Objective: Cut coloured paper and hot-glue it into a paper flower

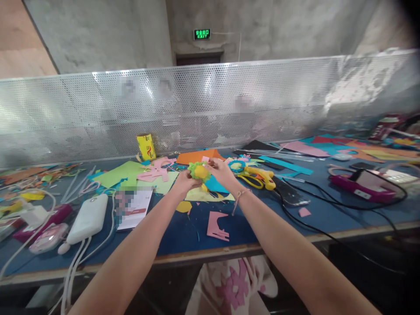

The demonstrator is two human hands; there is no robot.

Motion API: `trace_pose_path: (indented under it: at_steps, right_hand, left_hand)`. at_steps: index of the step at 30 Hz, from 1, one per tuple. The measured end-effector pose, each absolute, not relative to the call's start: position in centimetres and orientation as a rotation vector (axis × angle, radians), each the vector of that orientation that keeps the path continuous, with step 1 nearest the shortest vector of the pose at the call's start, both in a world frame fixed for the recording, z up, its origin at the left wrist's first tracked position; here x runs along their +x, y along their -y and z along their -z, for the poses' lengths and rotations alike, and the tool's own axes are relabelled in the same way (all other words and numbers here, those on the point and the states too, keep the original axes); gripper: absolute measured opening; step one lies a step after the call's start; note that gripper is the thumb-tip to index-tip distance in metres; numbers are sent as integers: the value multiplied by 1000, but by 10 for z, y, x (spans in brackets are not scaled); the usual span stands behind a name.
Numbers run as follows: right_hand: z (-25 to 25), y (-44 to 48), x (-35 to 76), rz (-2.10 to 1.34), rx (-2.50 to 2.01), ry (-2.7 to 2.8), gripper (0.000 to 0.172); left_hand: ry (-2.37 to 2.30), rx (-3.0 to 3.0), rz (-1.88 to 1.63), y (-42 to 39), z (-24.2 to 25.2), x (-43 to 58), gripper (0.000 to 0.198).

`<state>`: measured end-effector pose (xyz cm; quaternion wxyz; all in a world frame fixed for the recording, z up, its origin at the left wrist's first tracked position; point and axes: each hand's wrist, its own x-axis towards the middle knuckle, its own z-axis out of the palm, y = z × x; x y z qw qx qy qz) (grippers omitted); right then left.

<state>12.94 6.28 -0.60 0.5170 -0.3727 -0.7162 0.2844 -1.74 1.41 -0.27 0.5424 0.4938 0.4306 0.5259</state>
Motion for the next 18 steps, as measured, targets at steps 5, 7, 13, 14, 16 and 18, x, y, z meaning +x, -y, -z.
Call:
trace_pose_path:
  at_steps: [5,7,13,14,16,18]
  right_hand:
    - [8,-64,130,-985,-842,1632,33]
    - [9,-63,131,-1039,-841,1641,31]
    - [12,-60,129,-1087,-857,1771,35]
    - [12,-59,129,-1079,-865,1793,35]
    - [10,-57,128,-1045,-878,1834,36]
    - [8,-55,128,-1022,-881,1863,36]
  left_hand:
    - [-1056,1234,-1062,-10,-1,-16,41]
    - [-1049,1203,-1159,-11,-2,-18,39]
    - [-1217,1328,-1391,-20,3,-25,33]
    - [-1266,1403,-1391,-21,4,-26,32]
    - [-1337,1544,-1405,-24,6,-29,29]
    - [-1373,1631,-1422,-27,8,-30,27]
